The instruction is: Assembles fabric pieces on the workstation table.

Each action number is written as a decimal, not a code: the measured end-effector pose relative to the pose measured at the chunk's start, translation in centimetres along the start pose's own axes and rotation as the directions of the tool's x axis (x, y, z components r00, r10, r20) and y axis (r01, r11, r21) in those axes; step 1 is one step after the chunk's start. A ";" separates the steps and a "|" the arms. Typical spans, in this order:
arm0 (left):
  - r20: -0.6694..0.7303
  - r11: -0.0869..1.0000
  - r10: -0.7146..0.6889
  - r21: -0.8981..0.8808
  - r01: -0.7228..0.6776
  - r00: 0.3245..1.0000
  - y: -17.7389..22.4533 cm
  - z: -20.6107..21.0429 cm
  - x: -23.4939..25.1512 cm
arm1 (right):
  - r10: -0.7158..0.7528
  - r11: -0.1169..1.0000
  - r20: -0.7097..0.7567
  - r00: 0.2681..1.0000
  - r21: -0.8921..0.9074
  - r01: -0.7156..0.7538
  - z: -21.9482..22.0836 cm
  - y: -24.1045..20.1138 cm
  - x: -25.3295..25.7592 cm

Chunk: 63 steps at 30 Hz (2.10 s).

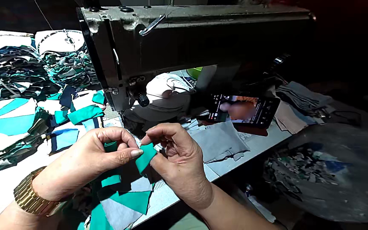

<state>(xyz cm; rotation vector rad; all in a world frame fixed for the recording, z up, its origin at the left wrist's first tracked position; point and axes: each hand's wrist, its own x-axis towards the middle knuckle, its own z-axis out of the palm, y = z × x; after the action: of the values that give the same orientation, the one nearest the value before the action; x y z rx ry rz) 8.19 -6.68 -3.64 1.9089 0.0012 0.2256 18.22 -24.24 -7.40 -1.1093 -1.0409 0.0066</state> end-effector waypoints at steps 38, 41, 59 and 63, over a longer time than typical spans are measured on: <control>-0.085 0.981 0.177 0.099 -0.169 0.980 0.5 0.5 0.0 | 0.009 0.983 0.091 0.996 -0.183 0.008 -0.2 -0.1 -0.1; -0.103 0.984 0.171 0.077 -0.163 0.980 0.5 0.4 -0.1 | 0.022 0.982 0.040 0.999 -0.187 -0.014 -0.4 -0.2 0.0; -0.233 0.993 -0.037 -0.114 0.011 0.972 1.1 0.5 -0.1 | 0.348 0.899 0.127 0.929 0.236 -0.369 -1.0 -0.2 0.1; -0.061 0.978 -0.118 -0.178 0.105 0.991 1.4 -0.2 -0.4 | 0.358 0.899 0.101 0.928 0.232 -0.372 -0.9 -0.4 0.1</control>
<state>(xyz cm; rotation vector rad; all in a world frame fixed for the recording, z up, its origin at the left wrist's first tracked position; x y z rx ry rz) 7.61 -7.04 -2.30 1.7200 0.1324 0.2108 18.76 -25.02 -7.10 -1.0645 -0.8398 0.4613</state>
